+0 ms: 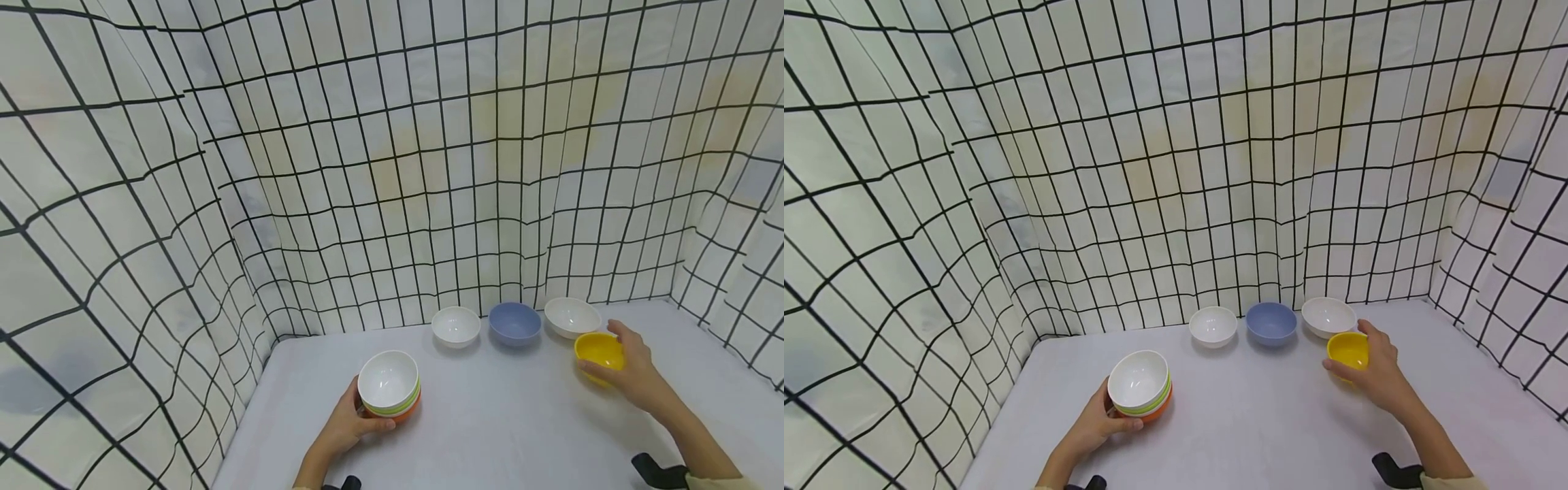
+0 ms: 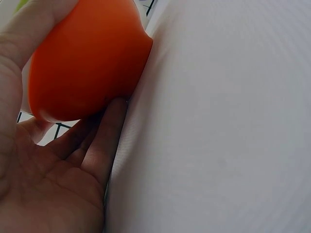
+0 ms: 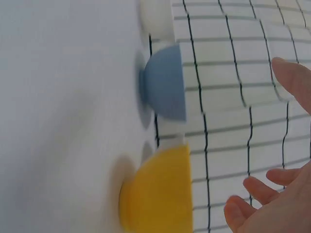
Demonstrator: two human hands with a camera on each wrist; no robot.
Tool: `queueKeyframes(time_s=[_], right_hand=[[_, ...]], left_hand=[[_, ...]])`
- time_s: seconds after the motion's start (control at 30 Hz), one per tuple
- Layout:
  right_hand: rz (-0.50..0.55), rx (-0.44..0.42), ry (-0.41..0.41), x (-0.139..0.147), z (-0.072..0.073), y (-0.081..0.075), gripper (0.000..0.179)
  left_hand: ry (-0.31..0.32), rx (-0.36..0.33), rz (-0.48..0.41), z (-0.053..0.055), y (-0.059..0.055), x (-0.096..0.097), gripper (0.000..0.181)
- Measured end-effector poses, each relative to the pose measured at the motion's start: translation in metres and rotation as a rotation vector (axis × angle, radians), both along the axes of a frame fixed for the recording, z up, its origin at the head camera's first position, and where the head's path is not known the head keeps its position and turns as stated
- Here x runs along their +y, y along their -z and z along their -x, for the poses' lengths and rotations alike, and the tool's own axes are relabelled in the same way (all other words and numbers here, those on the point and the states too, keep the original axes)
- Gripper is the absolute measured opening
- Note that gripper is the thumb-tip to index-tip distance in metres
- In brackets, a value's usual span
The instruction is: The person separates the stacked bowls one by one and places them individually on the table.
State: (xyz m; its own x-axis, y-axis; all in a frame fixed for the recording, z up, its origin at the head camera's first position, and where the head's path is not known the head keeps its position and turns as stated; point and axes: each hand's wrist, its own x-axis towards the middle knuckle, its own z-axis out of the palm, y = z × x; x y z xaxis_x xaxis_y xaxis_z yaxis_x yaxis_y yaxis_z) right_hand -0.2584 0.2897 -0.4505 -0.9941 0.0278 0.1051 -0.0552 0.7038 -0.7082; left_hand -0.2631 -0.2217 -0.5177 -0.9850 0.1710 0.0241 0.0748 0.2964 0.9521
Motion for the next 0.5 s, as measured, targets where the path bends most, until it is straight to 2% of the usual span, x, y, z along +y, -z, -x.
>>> queueKeyframes(time_s=[0.2, 0.33, 0.5], right_hand=[[0.086, 0.057, -0.181, -0.039, -0.01, -0.01, 0.091], [0.111, 0.086, -0.282, -0.063, -0.01, -0.012, 0.079], [0.132, 0.038, -0.373, -0.094, -0.003, -0.013, 0.07]], left_hand=[[0.005, 0.004, 0.001, -0.001, 0.001, -0.001, 0.108], [0.007, 0.009, 0.0, 0.0, 0.002, -0.001, 0.107], [0.018, 0.01, -0.004, 0.0, 0.002, -0.002, 0.106]])
